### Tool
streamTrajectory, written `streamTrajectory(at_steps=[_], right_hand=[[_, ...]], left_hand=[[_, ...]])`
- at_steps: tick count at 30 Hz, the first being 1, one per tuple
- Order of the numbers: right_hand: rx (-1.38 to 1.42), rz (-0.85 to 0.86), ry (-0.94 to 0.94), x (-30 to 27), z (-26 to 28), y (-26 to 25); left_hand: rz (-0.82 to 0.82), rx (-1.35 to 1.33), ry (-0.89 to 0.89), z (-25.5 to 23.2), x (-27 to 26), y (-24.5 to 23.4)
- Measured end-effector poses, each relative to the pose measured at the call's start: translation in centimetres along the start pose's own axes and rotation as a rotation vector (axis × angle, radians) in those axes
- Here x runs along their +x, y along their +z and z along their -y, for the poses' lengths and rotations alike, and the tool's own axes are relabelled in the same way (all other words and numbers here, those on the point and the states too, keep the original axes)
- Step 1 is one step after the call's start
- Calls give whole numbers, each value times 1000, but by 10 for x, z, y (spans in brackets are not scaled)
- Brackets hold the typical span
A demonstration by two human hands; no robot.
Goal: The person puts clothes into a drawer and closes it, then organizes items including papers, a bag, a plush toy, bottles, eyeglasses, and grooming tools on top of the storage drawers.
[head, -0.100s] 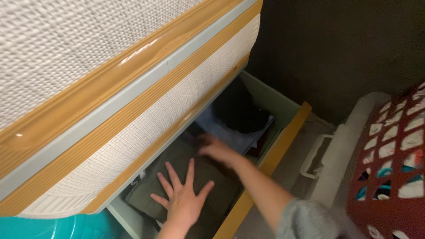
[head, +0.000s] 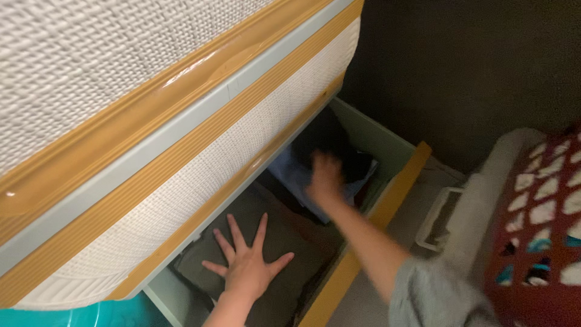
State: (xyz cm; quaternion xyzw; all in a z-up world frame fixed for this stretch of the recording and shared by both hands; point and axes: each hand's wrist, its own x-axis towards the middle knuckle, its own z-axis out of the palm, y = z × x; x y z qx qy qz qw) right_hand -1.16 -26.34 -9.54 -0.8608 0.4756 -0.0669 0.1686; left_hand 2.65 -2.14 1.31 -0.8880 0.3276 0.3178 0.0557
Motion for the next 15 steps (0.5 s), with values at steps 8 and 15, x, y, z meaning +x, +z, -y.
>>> streamTrajectory(at_steps=[8,15], right_hand=[[-315,231,-156,30,-54,-41],[890,345,228,-24,-77,-127]], left_hand=[[-19,65,7,-1,13,-4],[-4,25,-28,0,10,3]])
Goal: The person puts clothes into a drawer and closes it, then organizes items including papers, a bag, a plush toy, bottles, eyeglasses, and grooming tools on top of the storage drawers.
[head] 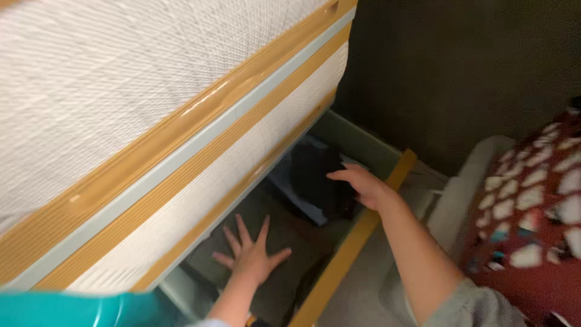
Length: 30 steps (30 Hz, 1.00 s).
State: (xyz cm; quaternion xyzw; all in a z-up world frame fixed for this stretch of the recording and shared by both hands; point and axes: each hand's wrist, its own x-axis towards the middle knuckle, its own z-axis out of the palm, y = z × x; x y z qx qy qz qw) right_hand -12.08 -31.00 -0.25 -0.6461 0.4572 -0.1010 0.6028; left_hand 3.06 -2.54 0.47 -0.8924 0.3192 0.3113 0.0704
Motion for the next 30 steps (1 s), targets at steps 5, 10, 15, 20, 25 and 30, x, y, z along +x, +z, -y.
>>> streamTrajectory(at_steps=[5,10,15,20,25,30], right_hand=[[879,402,286,-95,9,3],[1242,742,17,-163,10,48],[1055,630,-27,-196,24,59],[850,792,-125,-207,30,86],[778,844,-140,-217,33,98],[894,893,-101,-215,31,93]], left_hand=[[-89,-1003,80,-16,0,10],[666,-1911,740,8,-68,-29],[80,-1336,690,45,-122,-60],[446,-1811,496,60,-156,-64],[444,-1931,596,62,-175,-66],[-43,-1569,530,64,-167,-62]])
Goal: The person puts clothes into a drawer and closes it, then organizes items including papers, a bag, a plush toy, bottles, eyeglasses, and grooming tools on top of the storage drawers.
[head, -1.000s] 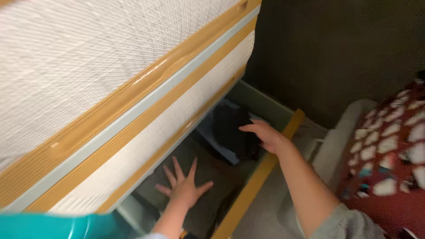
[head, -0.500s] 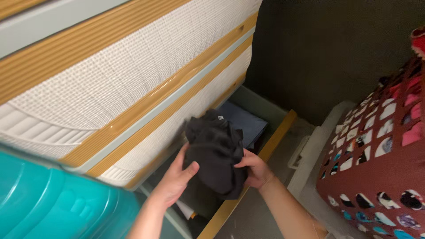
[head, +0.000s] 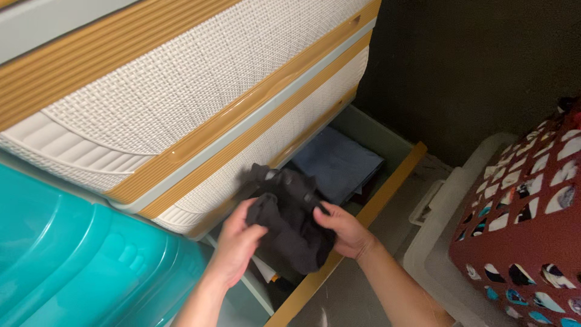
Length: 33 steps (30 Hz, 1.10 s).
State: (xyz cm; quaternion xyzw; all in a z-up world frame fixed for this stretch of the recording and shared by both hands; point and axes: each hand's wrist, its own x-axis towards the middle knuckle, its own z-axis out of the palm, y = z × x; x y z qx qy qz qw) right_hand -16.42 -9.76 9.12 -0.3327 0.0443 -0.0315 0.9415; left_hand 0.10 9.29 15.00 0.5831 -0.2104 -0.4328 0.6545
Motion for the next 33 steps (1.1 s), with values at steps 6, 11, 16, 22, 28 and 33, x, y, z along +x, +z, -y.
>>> streamTrajectory(at_steps=[6,11,16,22,28,33], right_hand=[[104,-641,5,11,-11,-17],[-300,-747,210,13,-45,-42],[-640,-610,-4,10,-46,-14],[-334,-225,-96,-10,-5,27],[-71,-650,59,-31,-28,54],[-164,-831,307,-28,-53,28]], left_hand=[[-252,-146,-357,60,1,-48],[-316,-291,-570,93,21,-50],[-203,30,-544,70,37,-7],[-240,-174,-245,55,36,9],[-318,-875,-114,112,-30,-24],[-365,-675,-389,95,-11,-20]])
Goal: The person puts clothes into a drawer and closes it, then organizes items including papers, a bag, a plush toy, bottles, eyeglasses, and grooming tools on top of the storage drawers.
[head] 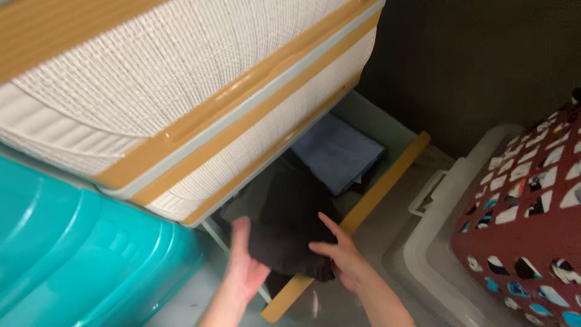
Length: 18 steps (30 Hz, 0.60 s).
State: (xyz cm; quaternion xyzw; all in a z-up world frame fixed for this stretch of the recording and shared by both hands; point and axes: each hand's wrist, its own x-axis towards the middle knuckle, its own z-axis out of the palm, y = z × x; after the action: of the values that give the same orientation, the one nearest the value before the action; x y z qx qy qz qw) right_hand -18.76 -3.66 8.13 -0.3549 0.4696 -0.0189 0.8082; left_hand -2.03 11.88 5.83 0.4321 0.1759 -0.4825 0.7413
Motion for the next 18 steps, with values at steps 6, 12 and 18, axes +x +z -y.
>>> streamTrajectory(at_steps=[6,12,18], right_hand=[[-110,26,-551,23,5,-20],[-58,-147,-162,26,7,-34],[279,-47,-346,49,30,-64]], left_hand=[[166,270,192,-22,-11,64],[519,442,179,-55,-52,171],[677,773,-121,-124,-90,231]])
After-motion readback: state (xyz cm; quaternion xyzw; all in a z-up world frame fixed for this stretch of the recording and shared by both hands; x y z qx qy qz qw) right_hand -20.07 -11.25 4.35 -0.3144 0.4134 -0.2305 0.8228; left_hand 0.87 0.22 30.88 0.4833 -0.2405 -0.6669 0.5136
